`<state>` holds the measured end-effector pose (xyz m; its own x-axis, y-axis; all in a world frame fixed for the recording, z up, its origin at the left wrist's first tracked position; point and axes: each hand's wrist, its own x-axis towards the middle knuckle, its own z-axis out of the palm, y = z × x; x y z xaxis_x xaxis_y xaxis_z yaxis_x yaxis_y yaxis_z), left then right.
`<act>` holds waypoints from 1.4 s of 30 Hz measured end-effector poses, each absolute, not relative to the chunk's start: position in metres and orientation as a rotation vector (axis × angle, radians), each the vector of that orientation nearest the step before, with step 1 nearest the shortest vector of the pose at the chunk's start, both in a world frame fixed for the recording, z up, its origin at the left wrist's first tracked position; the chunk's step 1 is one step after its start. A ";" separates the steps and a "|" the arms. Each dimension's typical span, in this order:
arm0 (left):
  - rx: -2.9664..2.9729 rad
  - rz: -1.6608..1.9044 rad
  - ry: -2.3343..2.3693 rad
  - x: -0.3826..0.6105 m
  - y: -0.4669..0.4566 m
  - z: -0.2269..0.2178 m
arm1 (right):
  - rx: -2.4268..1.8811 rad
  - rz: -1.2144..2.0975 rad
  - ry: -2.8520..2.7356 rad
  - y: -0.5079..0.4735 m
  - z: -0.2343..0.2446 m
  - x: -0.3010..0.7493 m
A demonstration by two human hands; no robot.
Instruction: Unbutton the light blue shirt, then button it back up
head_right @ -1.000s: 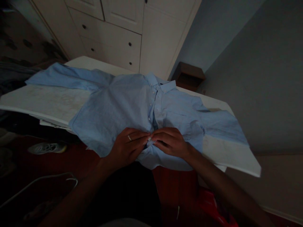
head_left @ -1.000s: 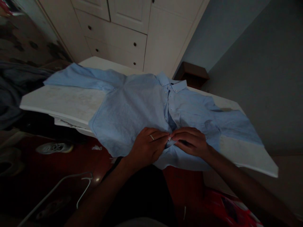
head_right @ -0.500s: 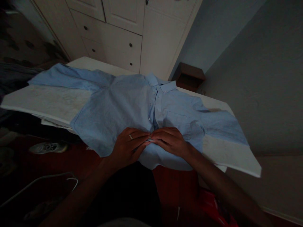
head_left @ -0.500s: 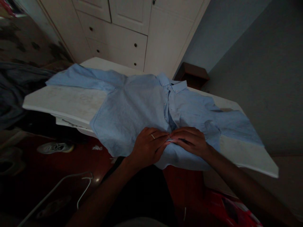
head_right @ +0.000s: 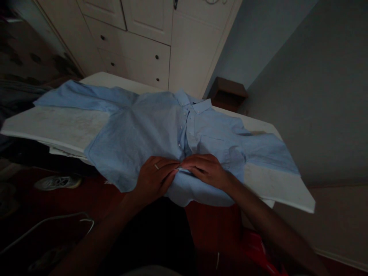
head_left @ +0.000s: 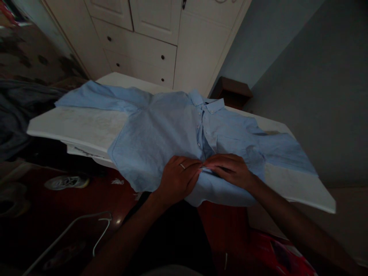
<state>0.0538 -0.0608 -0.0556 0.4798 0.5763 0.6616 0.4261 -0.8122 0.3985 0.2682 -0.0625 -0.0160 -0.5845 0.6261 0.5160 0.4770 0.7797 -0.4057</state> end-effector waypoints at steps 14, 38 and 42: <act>2.592 1.574 0.826 0.057 -0.060 -0.066 | -0.978 0.129 -2.160 -0.070 -0.013 0.263; 2.528 1.613 0.882 0.058 -0.060 -0.062 | -1.414 1.674 -1.116 -0.085 0.002 0.236; 2.515 1.591 0.874 0.058 -0.060 -0.061 | -1.440 1.647 -1.131 -0.084 0.002 0.233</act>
